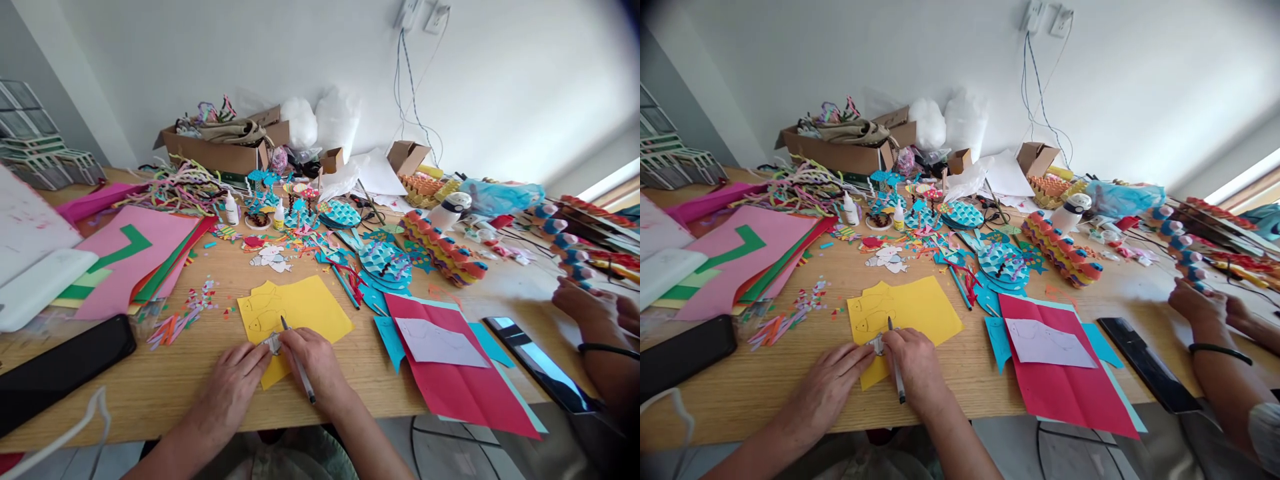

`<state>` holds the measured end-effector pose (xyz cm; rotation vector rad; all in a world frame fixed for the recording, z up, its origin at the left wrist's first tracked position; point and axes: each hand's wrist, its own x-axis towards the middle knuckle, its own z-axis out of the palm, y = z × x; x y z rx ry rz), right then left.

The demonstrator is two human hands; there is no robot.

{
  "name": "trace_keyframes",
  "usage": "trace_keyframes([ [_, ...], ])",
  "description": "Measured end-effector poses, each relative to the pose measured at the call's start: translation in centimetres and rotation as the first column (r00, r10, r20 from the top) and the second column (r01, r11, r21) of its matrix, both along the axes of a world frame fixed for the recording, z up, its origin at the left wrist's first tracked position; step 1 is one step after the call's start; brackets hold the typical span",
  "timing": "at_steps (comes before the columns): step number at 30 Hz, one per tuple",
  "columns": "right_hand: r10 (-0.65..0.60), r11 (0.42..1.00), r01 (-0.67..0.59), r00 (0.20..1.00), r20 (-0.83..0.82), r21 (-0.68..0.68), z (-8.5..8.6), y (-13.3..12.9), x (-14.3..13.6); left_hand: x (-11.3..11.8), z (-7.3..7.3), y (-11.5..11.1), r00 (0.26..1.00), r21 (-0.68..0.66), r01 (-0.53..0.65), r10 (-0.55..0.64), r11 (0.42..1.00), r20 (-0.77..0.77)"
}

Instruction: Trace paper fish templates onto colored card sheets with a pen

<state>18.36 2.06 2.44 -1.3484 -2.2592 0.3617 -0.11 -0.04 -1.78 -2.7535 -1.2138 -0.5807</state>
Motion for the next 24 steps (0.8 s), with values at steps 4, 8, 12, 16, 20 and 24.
trace_keyframes([
  [4, 0.002, 1.0, -0.002, 1.0, 0.019, -0.003, 0.0, -0.2, 0.0, -0.7, 1.2, 1.0, 0.995, -0.1, 0.041, -0.032, 0.994, 0.09],
  [8, -0.015, 1.0, 0.015, 0.999, 0.039, 0.006, -0.2, -0.3, 0.0, -1.7, 3.4, 2.8, 0.97, -0.178, 0.112, -0.069, 0.978, 0.233],
  [12, -0.027, 1.0, 0.027, 0.998, 0.053, 0.016, -0.5, -0.2, 0.1, -1.3, 4.3, 4.0, 0.946, -0.245, 0.2, -0.122, 0.949, 0.301],
  [16, -0.016, 1.0, 0.016, 0.999, 0.047, 0.001, -0.7, -0.1, 0.1, -0.2, 3.9, 4.9, 0.937, -0.284, 0.29, -0.211, 0.914, 0.279],
  [20, -0.018, 1.0, 0.019, 0.999, 0.03, -0.019, -0.5, -0.1, -0.1, 0.1, 3.6, 5.6, 0.925, -0.272, 0.333, -0.258, 0.903, 0.278],
  [24, -0.004, 0.996, -0.008, 0.99, -0.142, -0.087, 0.3, -0.3, 0.3, -0.1, 3.5, 5.7, 0.928, -0.291, 0.337, -0.265, 0.895, 0.261],
])
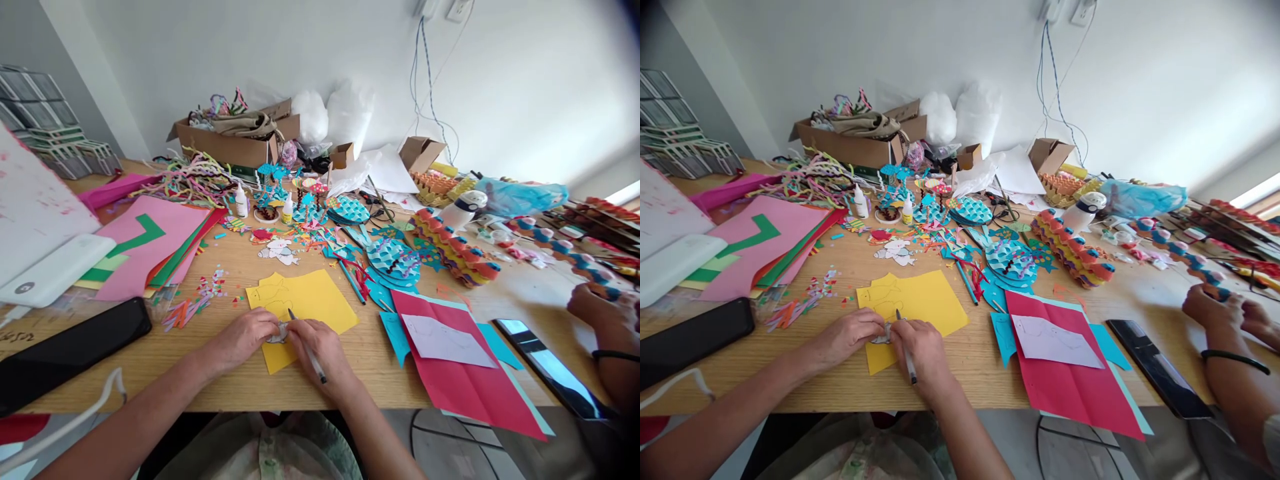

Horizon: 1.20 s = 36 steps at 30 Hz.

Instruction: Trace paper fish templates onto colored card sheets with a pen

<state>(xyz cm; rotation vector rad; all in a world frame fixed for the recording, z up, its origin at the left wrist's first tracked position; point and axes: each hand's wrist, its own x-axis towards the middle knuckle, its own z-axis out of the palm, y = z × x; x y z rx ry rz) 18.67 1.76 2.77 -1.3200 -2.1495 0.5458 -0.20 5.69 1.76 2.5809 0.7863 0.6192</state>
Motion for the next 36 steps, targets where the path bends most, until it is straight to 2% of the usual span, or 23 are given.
trace_keyframes([
  [2, -0.034, 0.996, 0.018, 0.981, -0.193, -0.084, 0.7, -0.1, 0.6, -0.1, 0.0, 0.0, 1.0, -0.018, -0.01, 0.01, 1.0, -0.003],
  [5, -0.168, 0.96, 0.052, 0.893, -0.417, -0.275, 1.7, -0.2, 1.6, -0.2, -0.1, 0.1, 1.0, -0.028, -0.02, 0.02, 0.999, -0.004],
  [8, -0.216, 0.904, -0.019, 0.843, -0.493, -0.428, 2.0, 0.0, 2.0, -0.2, -0.1, 0.3, 1.0, -0.053, -0.012, 0.011, 0.999, -0.024],
  [11, -0.213, 0.859, -0.094, 0.828, -0.518, -0.503, 1.5, 0.3, 1.6, -0.2, 0.0, 0.5, 0.999, -0.082, -0.005, 0.001, 0.997, -0.05],
  [17, -0.154, 0.857, -0.168, 0.818, -0.554, -0.486, 0.7, 0.9, 0.3, -0.1, 0.0, 0.7, 0.998, -0.105, 0.016, -0.023, 0.994, -0.066],
  [24, -0.124, 0.862, -0.16, 0.852, -0.508, -0.48, 0.9, 0.9, 0.2, -0.2, 0.0, 0.8, 0.997, -0.125, 0.023, -0.031, 0.992, -0.065],
  [36, -0.093, 0.878, -0.165, 0.862, -0.499, -0.449, 0.9, 0.9, 0.1, -0.1, 0.1, 0.8, 0.998, -0.146, 0.023, -0.031, 0.989, -0.051],
])
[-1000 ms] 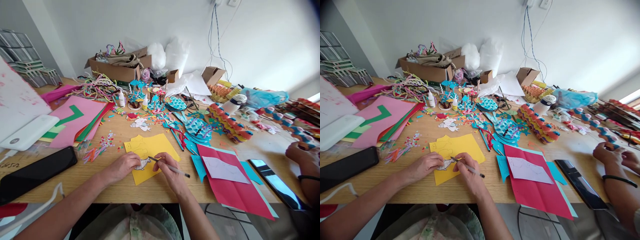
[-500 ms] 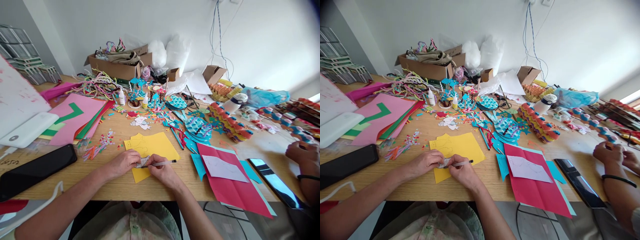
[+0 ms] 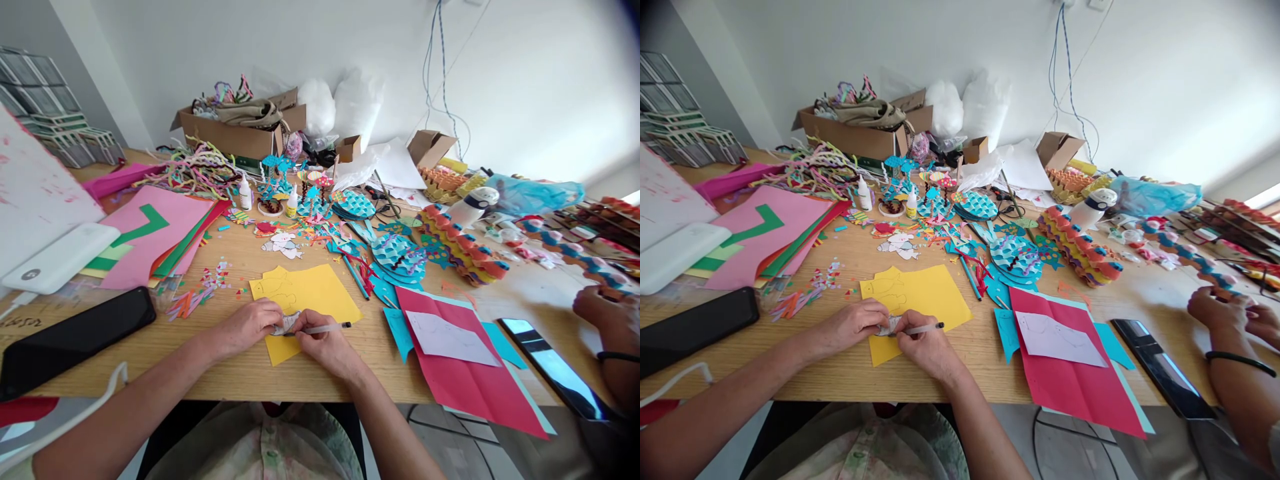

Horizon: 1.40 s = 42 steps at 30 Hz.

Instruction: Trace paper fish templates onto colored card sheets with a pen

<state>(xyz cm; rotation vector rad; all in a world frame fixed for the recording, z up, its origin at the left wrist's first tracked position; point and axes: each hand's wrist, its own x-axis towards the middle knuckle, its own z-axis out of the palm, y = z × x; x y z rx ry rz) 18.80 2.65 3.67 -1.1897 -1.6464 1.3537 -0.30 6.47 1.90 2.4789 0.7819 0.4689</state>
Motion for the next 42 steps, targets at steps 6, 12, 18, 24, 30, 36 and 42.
trace_keyframes([
  [6, 0.014, 1.0, -0.014, 1.0, 0.009, 0.004, -0.2, 0.1, -0.1, 0.0, 0.1, 0.0, 1.0, -0.012, 0.005, -0.005, 1.0, 0.004],
  [12, 0.037, 0.999, -0.037, 0.999, 0.02, 0.024, -0.2, 0.2, -0.4, 0.0, -0.1, 0.1, 1.0, -0.04, -0.002, 0.002, 0.999, 0.017],
  [18, 0.053, 0.998, -0.053, 0.999, 0.004, 0.018, -0.4, 0.2, -0.9, -0.1, -0.3, 0.3, 0.999, -0.056, 0.024, -0.022, 0.998, 0.031],
  [24, 0.046, 0.998, -0.046, 0.999, -0.007, 0.038, -0.8, 0.1, -1.4, -0.3, -0.3, 0.5, 0.999, -0.073, 0.041, -0.039, 0.996, 0.033],
  [30, 0.033, 0.996, -0.036, 0.999, 0.03, 0.078, -0.6, -0.1, -2.1, -0.3, 0.1, 0.4, 0.999, -0.1, 0.035, -0.032, 0.994, 0.031],
  [36, 0.0, 0.991, -0.01, 0.997, 0.074, 0.134, -0.6, -0.2, -2.6, -0.2, 0.5, 0.3, 0.999, -0.132, 0.024, -0.02, 0.991, 0.031],
  [42, -0.025, 0.987, 0.005, 0.992, 0.123, 0.161, -1.0, -0.4, -2.6, -0.3, 0.7, 0.3, 0.999, -0.159, 0.025, -0.02, 0.987, 0.034],
])
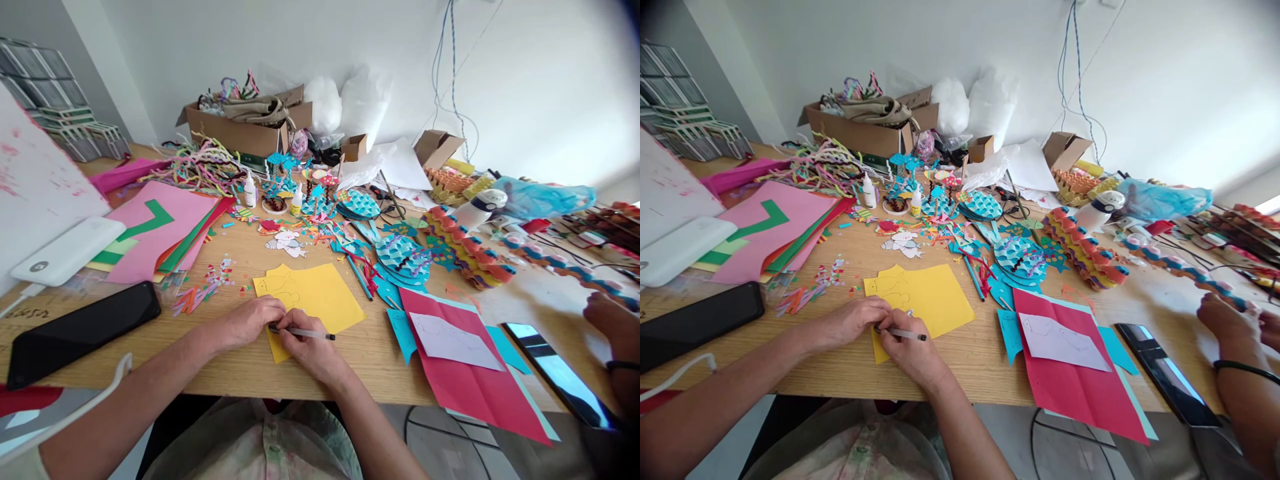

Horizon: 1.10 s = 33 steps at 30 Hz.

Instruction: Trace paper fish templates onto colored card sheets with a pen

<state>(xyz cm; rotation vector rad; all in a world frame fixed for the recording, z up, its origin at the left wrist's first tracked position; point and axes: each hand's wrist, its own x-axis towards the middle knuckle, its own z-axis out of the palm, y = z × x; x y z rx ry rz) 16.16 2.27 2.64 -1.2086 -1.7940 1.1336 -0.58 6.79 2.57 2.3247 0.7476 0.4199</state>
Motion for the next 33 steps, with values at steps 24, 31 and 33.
trace_keyframes([
  [24, 0.038, 0.995, -0.042, 0.998, -0.044, -0.087, 0.8, -0.2, 1.4, -0.1, -0.5, -0.1, 0.999, 0.033, -0.007, 0.006, 0.999, 0.038],
  [31, 0.025, 0.993, -0.029, 0.999, -0.043, -0.111, 1.0, 0.0, 2.5, -0.1, -0.4, -0.1, 1.0, 0.05, -0.007, 0.007, 0.999, 0.004],
  [33, 0.014, 0.994, -0.018, 0.999, -0.038, -0.107, 0.9, 0.1, 2.7, -0.1, -0.4, -0.1, 1.0, 0.065, -0.009, 0.01, 0.998, -0.008],
])
